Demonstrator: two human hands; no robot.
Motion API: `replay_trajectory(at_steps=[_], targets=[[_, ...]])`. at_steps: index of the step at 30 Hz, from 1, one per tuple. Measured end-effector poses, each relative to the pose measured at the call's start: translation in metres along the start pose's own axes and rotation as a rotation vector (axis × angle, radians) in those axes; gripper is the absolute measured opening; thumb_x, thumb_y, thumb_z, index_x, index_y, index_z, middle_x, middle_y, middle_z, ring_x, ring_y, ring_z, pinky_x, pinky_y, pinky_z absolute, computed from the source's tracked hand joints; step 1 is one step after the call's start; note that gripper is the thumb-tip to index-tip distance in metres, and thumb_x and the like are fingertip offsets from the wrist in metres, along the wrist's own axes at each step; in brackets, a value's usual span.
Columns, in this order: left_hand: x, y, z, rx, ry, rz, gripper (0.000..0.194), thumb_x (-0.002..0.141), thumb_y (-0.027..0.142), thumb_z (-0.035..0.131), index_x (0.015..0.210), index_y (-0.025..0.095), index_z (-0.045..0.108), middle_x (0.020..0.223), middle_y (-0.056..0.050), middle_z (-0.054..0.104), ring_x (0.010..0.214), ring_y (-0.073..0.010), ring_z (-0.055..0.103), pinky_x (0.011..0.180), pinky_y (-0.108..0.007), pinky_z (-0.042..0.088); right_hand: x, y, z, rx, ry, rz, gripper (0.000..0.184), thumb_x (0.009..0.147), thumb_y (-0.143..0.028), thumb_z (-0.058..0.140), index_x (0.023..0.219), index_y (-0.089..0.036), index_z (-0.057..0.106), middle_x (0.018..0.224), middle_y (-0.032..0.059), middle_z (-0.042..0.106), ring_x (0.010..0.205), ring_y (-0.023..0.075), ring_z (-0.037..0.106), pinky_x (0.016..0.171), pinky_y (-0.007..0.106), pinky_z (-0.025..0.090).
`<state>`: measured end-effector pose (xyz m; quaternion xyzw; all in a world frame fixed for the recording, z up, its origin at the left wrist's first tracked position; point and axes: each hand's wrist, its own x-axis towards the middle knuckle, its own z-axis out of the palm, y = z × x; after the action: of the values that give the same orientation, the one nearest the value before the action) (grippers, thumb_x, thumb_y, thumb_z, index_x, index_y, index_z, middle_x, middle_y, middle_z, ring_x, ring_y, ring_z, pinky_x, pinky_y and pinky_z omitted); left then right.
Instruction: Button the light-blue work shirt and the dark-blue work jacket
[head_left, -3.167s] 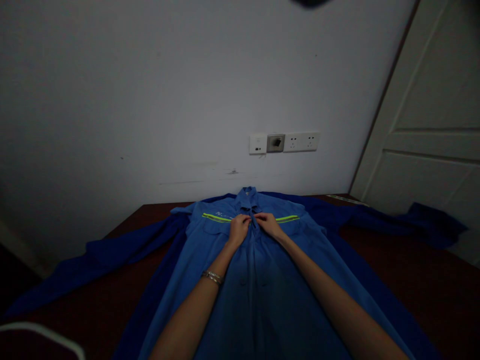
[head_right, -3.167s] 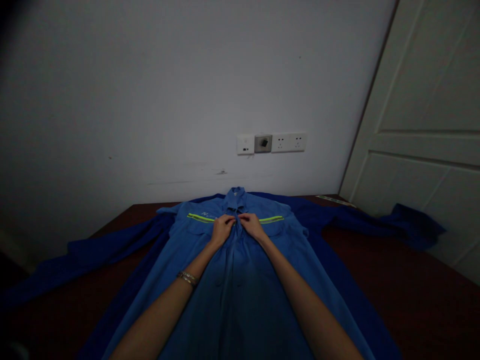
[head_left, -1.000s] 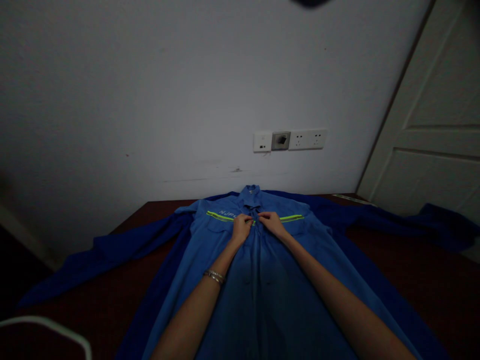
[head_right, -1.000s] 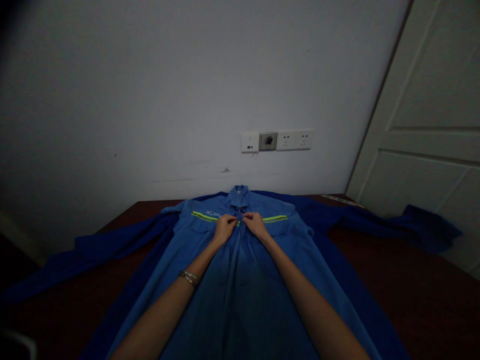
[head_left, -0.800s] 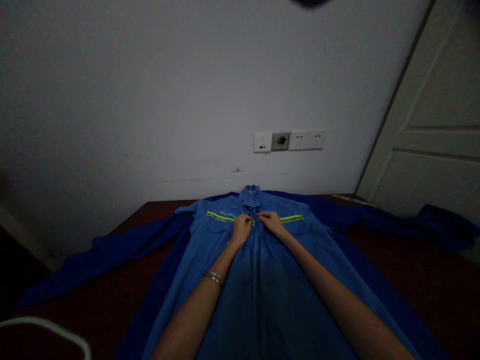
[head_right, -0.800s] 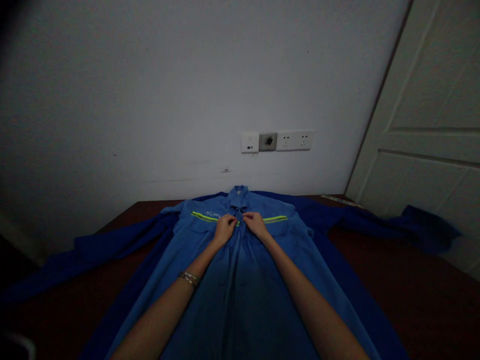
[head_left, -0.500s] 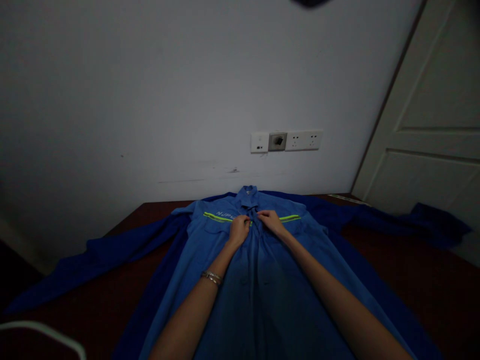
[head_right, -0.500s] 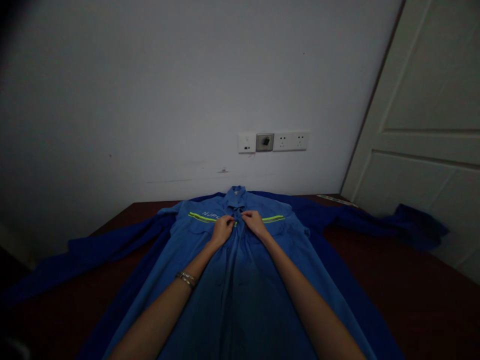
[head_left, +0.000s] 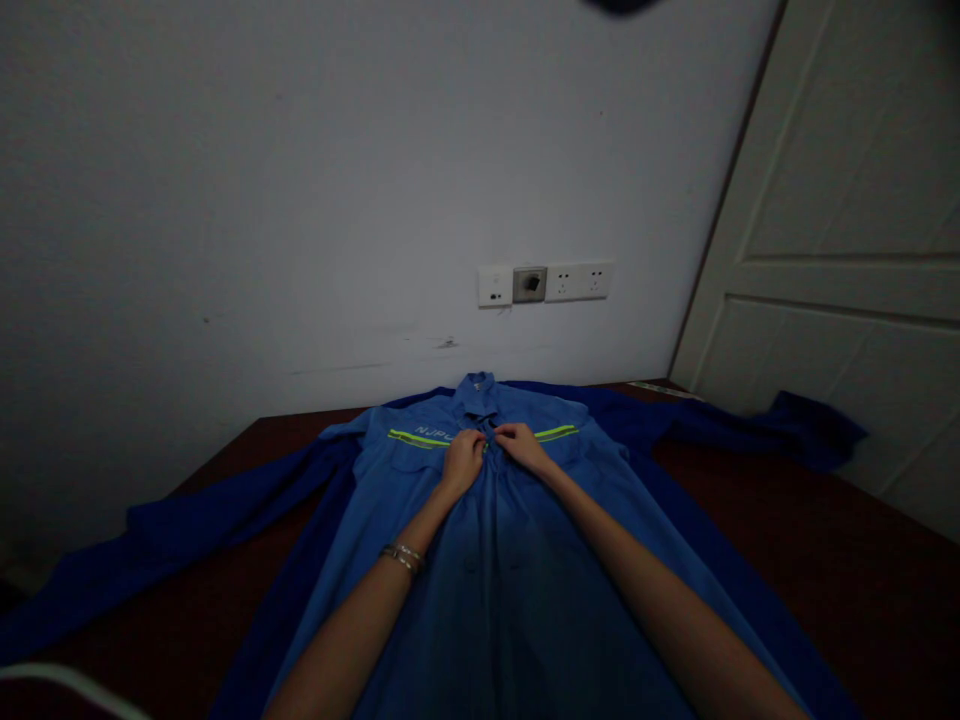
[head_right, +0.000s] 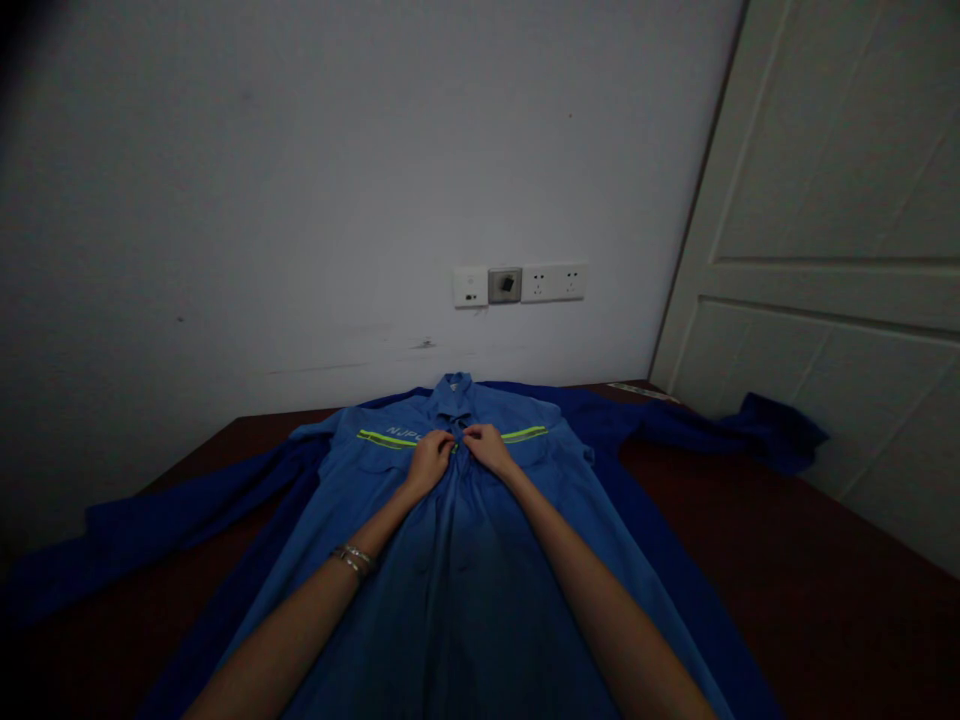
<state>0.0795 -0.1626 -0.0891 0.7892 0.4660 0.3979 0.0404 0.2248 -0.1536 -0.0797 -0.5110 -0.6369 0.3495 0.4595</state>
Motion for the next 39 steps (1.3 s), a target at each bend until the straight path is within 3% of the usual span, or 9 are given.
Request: replay_trajectory(at_steps=[22, 30, 39], targets=[[-0.004, 0.003, -0.004, 0.032, -0.003, -0.056, 0.016, 0.08, 0.014, 0.046, 0.083, 0.014, 0.062, 0.083, -0.005, 0.062, 0.081, -0.0154, 0.055, 0.075, -0.026, 0.041, 0.0, -0.002, -0.001, 0.091, -0.034, 0.135, 0.019, 0.068, -0.016, 0.056, 0.082, -0.012, 0.067, 0.06, -0.0018, 0.061, 0.039, 0.0054, 0.045, 0.042, 0.018, 0.04], [-0.004, 0.004, -0.005, 0.03, 0.006, -0.056, 0.015, 0.08, 0.014, 0.047, 0.083, 0.014, 0.062, 0.083, -0.005, 0.062, 0.081, -0.0156, 0.055, 0.075, -0.026, 0.041, -0.001, -0.002, -0.005, 0.191, -0.106, 0.138, 0.015, 0.068, -0.024, 0.057, 0.073, -0.013, 0.067, 0.061, -0.0007, 0.059, 0.053, 0.0083, 0.05, 0.046, 0.017, 0.044], [-0.005, 0.003, -0.004, 0.006, 0.05, -0.031, 0.015, 0.08, 0.012, 0.047, 0.082, 0.015, 0.062, 0.083, -0.005, 0.062, 0.081, -0.0153, 0.055, 0.076, -0.027, 0.041, 0.002, -0.001, -0.009, 0.181, -0.154, 0.181, 0.024, 0.067, -0.013, 0.046, 0.08, -0.016, 0.067, 0.066, -0.0004, 0.062, 0.057, 0.0096, 0.055, 0.05, 0.018, 0.048]])
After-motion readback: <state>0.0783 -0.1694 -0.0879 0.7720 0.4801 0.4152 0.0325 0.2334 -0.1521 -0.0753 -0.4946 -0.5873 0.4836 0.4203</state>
